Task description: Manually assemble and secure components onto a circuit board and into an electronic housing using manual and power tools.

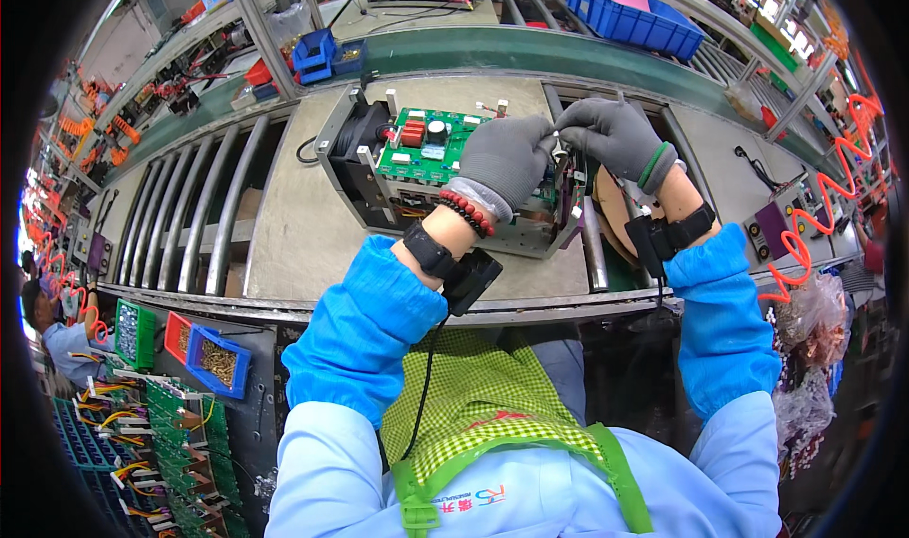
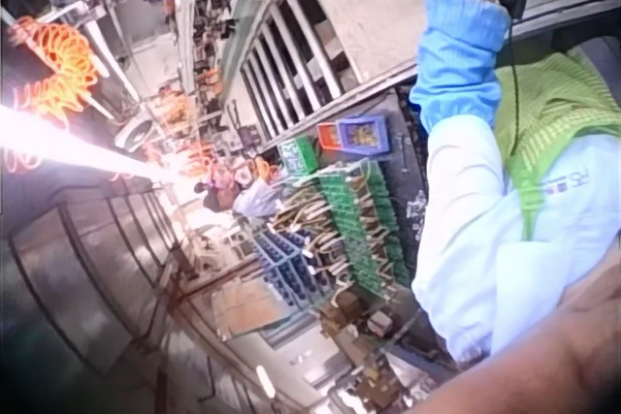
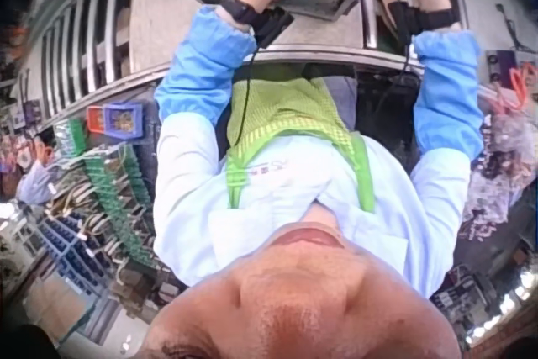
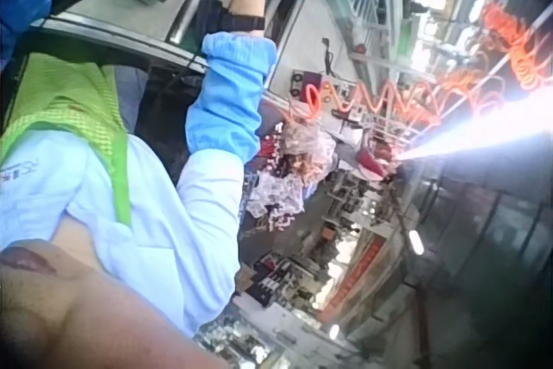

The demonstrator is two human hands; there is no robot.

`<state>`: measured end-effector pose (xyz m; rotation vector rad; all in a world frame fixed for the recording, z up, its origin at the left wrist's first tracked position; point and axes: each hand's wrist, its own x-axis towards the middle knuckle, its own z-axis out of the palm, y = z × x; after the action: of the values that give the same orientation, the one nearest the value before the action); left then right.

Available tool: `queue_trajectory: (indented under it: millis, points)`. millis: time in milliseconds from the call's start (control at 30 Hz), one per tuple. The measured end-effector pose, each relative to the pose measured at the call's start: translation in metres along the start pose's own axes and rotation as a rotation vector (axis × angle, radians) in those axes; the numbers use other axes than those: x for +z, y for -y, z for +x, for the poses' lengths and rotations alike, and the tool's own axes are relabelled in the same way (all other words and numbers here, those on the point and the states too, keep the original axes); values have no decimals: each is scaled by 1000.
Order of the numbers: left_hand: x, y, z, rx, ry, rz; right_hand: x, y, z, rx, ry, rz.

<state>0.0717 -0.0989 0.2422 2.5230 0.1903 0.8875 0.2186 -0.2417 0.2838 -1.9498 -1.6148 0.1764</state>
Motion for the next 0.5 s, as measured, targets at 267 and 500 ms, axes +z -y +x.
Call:
queue_trajectory:
  millis: [267,500]
  points:
    - [38,-8,-80,-246,277,-626,4,-10,29,-146,217,-617]
    - [94,15,-70,-808,295,-1817,8,-11,44,-81,377,-748]
